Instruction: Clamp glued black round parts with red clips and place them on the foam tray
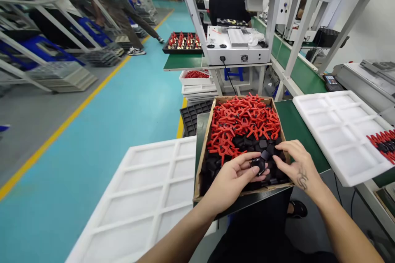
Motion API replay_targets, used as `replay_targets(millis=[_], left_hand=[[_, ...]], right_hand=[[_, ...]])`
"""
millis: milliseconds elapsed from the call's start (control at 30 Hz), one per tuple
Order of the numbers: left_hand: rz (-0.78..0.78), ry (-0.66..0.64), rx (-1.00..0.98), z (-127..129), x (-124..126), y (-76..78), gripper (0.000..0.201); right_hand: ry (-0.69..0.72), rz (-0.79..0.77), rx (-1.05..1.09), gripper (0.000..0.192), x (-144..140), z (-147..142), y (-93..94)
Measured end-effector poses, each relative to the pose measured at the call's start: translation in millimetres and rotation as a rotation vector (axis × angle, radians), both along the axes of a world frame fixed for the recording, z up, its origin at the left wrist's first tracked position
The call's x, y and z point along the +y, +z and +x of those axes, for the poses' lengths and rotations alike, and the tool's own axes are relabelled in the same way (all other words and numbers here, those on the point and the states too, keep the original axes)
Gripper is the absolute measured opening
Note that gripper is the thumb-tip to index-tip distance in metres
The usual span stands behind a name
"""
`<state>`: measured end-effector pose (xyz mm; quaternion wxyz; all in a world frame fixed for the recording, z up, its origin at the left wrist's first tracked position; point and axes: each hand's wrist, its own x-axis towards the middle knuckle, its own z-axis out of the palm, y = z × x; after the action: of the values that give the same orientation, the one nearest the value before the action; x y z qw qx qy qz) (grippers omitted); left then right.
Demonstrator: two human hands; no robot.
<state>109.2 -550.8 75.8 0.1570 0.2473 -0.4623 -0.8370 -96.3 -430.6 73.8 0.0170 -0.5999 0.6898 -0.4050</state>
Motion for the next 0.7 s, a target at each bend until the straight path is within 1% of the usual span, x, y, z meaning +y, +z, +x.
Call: replay_targets(millis=[67,167,233,333,433,700], left_hand=[[0.037,-0.001,0.009,2.3,-1.3,-2.6,0.06],[0.063,-0.023,0.016,5.2,-2.8,-6.6,0.06],[0.061,-0.04,0.023,6.5,-2.9,-8.6,0.061],[0.042,-0.059,0.034,7.3,-2.6,-10.0,0.057],[0.029,-0.069,0.04,7.2,-2.5,-9.9,0.052],[0.013,-0.082,0.045,5.7,-3.1,-9.8,0.046]], right_hand=[[0.032,-0.055,-0.033,0.021,7.5,10.0,10.6],[0.141,-0.056,0.006,0.027,12.3,24.6,18.2],[0.209,-0.038,0.051,0.029,11.5,30.3,15.7],[0.26,-0.038,0.103,0.031,8.5,32.4,7.7],[0.275,-0.05,0.119,0.035,6.9,31.4,3.5],[0.274,-0.07,0.125,0.04,6.8,31.2,0.6]])
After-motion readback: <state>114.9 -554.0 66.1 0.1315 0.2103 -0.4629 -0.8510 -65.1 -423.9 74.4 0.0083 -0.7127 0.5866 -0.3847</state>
